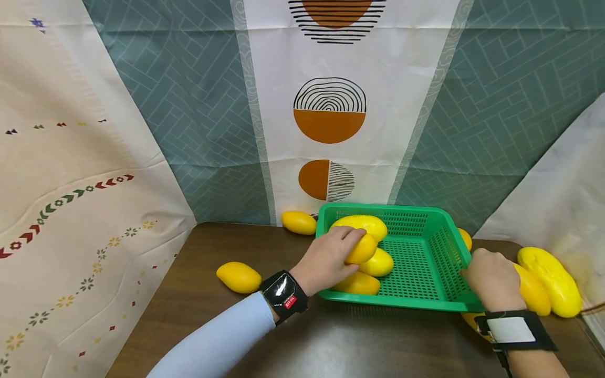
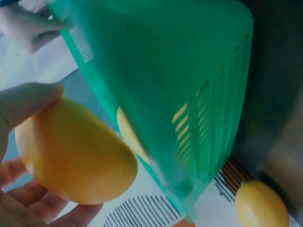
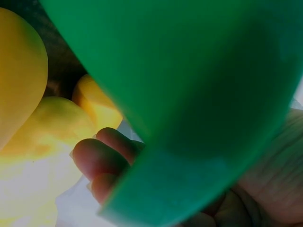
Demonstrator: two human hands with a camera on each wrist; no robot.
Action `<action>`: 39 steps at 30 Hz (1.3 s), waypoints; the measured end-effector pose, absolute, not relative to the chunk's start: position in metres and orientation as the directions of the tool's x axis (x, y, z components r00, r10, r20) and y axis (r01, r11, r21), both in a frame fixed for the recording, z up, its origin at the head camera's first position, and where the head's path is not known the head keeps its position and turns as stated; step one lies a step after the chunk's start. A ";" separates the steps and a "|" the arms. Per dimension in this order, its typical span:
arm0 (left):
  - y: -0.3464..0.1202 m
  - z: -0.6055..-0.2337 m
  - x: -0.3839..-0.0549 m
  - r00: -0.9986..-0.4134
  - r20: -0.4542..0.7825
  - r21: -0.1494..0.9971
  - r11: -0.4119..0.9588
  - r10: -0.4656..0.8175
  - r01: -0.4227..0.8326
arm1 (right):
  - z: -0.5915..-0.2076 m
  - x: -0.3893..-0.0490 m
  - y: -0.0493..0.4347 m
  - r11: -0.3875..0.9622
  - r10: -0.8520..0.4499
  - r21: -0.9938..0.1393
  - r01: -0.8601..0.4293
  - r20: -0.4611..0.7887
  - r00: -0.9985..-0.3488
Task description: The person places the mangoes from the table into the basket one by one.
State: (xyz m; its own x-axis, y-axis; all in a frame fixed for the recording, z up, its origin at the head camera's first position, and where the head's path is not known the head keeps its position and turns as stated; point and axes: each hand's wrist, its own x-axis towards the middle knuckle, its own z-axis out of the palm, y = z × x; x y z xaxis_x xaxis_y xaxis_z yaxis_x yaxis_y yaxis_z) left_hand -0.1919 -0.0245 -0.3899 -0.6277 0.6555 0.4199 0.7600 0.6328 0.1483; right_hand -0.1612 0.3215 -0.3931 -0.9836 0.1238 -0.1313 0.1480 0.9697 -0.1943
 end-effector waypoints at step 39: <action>-0.028 -0.409 -0.188 -0.606 -0.089 0.420 0.582 0.790 0.697 | -0.393 -0.159 0.318 0.972 0.113 -0.196 0.133 -0.112 -0.987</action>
State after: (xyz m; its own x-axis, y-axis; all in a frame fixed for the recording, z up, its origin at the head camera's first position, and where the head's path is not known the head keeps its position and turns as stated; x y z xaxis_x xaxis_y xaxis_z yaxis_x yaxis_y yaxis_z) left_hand -0.1885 -0.0284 -0.4091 -0.6060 0.7904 -0.0893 0.6968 0.5817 0.4197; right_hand -0.1591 0.3181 -0.3934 -0.9873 0.1125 -0.1121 0.1330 0.9715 -0.1960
